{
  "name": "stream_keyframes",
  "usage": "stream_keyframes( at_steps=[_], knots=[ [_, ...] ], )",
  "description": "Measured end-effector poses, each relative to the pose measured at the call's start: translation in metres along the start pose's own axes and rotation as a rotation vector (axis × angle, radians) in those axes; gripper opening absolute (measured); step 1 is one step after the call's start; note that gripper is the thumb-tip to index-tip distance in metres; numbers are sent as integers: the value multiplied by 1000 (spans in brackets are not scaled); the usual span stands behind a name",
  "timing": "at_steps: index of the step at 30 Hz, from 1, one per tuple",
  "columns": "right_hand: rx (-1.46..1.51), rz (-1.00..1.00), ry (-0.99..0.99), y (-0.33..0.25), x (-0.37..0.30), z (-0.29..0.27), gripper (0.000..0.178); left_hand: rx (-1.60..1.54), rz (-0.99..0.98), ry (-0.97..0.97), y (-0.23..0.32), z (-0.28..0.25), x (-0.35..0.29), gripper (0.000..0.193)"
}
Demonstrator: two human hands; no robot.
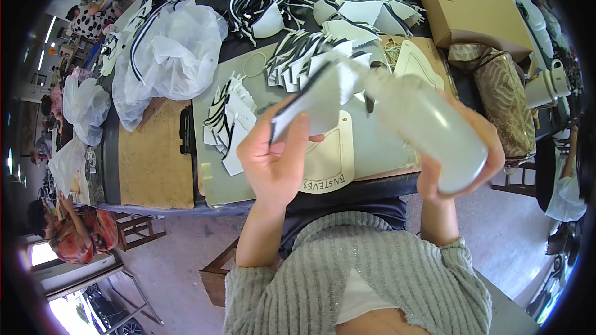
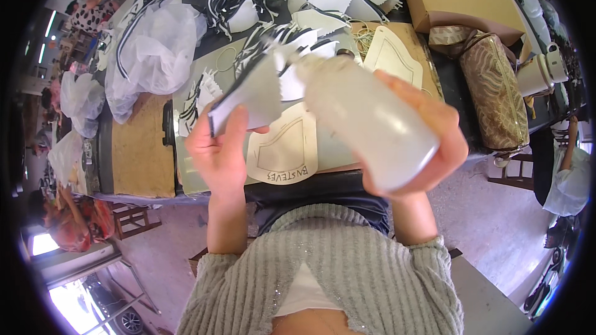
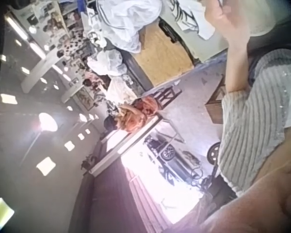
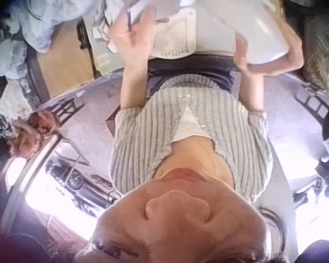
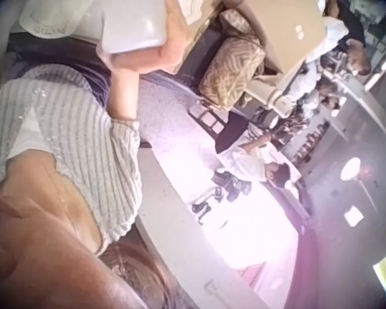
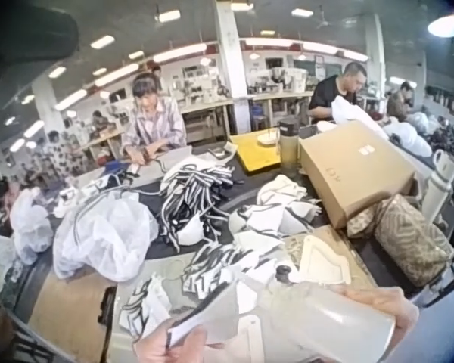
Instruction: Assembling shoe upper components by hammering leather edges onto a template and applying glue.
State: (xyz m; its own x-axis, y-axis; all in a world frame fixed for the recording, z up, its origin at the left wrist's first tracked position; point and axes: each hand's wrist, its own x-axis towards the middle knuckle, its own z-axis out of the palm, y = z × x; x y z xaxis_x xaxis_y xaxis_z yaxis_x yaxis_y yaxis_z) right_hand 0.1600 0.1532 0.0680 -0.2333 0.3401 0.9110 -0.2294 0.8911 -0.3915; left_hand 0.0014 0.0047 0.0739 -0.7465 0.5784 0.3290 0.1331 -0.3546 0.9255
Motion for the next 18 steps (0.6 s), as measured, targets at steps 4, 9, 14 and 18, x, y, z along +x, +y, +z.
stream_keyframes(
  at_steps=[4,9,14,18],
  knots=[
    [319,673,492,30,-20,3,55,79,-93,-116,-5,-13,4,26],
    [1368,1017,599,61,-30,-14,48,54,-81,129,-11,-48,50,24],
    [1320,1081,590,65,-41,-8,47,-22,-13,252,-29,-73,146,31],
    [1332,1083,561,54,-37,-14,47,1145,127,95,-112,-106,165,54]
  ],
)
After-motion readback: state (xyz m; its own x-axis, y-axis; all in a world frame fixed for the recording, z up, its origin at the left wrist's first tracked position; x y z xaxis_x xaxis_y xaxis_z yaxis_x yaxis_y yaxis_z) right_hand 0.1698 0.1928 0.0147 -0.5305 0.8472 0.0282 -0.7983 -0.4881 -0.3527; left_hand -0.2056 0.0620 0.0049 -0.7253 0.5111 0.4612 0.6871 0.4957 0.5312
